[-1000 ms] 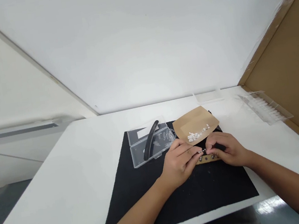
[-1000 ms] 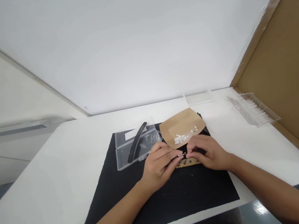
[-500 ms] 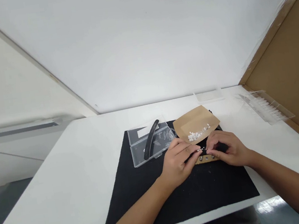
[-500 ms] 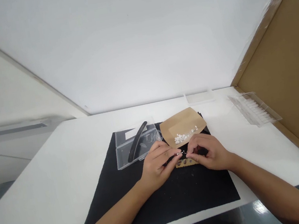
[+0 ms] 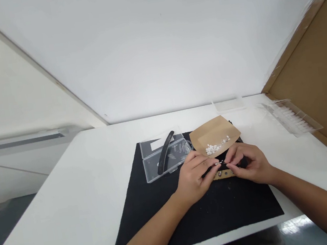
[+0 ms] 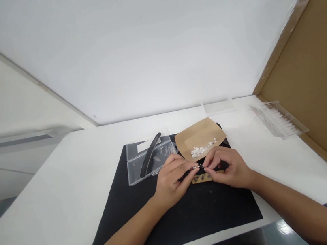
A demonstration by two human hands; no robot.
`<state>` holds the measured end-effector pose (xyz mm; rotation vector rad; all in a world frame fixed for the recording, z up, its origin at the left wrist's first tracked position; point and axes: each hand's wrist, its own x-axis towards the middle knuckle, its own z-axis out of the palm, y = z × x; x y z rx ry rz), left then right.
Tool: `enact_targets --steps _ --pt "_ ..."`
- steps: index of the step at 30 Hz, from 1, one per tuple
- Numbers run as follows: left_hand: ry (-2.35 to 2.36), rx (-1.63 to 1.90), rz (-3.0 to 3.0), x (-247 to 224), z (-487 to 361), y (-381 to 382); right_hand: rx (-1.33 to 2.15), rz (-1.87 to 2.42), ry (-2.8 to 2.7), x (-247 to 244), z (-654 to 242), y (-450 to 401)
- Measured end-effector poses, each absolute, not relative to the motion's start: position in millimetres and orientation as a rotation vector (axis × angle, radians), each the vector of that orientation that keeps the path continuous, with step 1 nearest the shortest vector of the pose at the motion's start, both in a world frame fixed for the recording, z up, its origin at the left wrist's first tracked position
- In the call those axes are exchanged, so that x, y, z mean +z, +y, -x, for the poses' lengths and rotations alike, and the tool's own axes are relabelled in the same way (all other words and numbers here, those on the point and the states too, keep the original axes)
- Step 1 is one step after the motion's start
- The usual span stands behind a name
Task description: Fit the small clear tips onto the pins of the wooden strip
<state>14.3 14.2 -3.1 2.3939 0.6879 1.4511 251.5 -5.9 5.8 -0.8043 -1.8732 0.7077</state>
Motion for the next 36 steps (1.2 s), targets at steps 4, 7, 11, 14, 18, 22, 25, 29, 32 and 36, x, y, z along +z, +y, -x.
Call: enact_targets --steps 4,7,11,14,18,22,25,29,32,36 --pt "0.690 1.452 -2.387 -4.3 -14.0 14.6 0.660 0.817 -1.899 5.7 -251.1 -7.6" --pt "0.682 1.447 -2.397 -4.6 -13.8 14.0 0.637 0.808 -1.919 6.1 -251.6 -8.3" --pt "0.695 1.457 -2.394 -4.9 -13.5 13.1 0.575 0.811 -1.913 4.4 -251.3 -8.9" --pt "0.735 1.471 -2.383 -4.7 -13.5 13.4 0.528 0.831 -1.902 3.0 -250.7 -9.3" --pt "0.757 1.480 -2.380 -3.8 -13.7 13.9 0.533 0.828 -1.915 2.6 -250.4 -8.7" --pt "0.763 1.478 -2.383 -3.4 -13.4 13.4 0.507 0.817 -1.934 2.5 -251.6 -7.5" --pt "0.766 1.485 -2.385 -4.0 -13.7 13.0 0.525 0.830 -1.940 1.2 -253.2 -7.3" --pt "0.762 1.499 -2.387 -4.3 -13.9 14.3 0.570 0.826 -1.922 -0.6 -254.2 -7.7" --pt "0.801 1.535 -2.378 -3.9 -12.2 17.3 0.619 0.812 -1.909 -0.3 -253.9 -8.2" --pt "0.881 1.542 -2.371 -3.9 -8.6 21.2 0.637 0.824 -1.919 1.1 -255.0 -7.9"
